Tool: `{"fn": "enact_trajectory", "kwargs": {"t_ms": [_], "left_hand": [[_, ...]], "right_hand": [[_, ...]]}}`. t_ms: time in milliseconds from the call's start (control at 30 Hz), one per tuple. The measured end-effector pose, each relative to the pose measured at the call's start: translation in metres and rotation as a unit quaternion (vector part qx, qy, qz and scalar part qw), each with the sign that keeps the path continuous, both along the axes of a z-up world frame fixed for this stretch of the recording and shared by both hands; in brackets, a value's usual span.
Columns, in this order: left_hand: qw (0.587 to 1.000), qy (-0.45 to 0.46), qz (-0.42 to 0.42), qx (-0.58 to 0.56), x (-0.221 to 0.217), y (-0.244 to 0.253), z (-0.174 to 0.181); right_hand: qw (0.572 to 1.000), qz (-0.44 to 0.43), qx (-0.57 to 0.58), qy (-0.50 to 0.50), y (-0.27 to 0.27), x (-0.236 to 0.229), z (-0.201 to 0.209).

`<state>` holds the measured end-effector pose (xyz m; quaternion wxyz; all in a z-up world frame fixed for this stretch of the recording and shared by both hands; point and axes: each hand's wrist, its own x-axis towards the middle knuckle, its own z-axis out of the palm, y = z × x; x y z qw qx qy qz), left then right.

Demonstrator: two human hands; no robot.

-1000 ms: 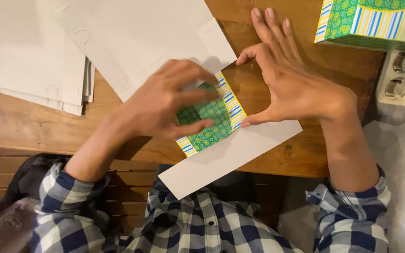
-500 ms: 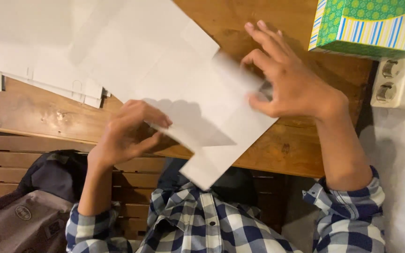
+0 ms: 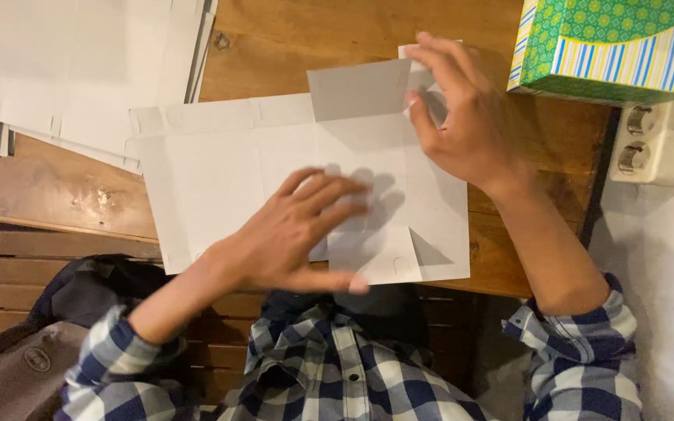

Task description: Assembling patterned cardboard boxes by folding and tucking flaps.

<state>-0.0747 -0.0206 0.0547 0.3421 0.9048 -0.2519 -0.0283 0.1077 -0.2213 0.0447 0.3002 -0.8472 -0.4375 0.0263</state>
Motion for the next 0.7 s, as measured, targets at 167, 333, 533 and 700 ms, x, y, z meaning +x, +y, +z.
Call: {"fn": "enact_trajectory", "kwargs": {"t_ms": [167,333,533,700], "left_hand": [[0.985,0.0,-0.005,0.173,0.035,0.004,-0.028],[0.97,-0.023,-0.007,0.24,0.059,0.019,-0.038],[0.926,-0.128,0.044,0.353,0.075,0.028,-0.042],[0.94,-0.133,0.04,0.311,0.091,0.031,-0.042]], "right_hand": [[0.999,-0.028,-0.013,-0.041,-0.011,0.004,-0.008],[0.982,-0.092,-0.145,-0.075,-0.016,-0.005,-0.007],[0.96,-0.149,-0.236,-0.028,-0.01,-0.02,0.008],[0.977,-0.137,-0.161,0.028,-0.006,-0.012,0.006]]}}
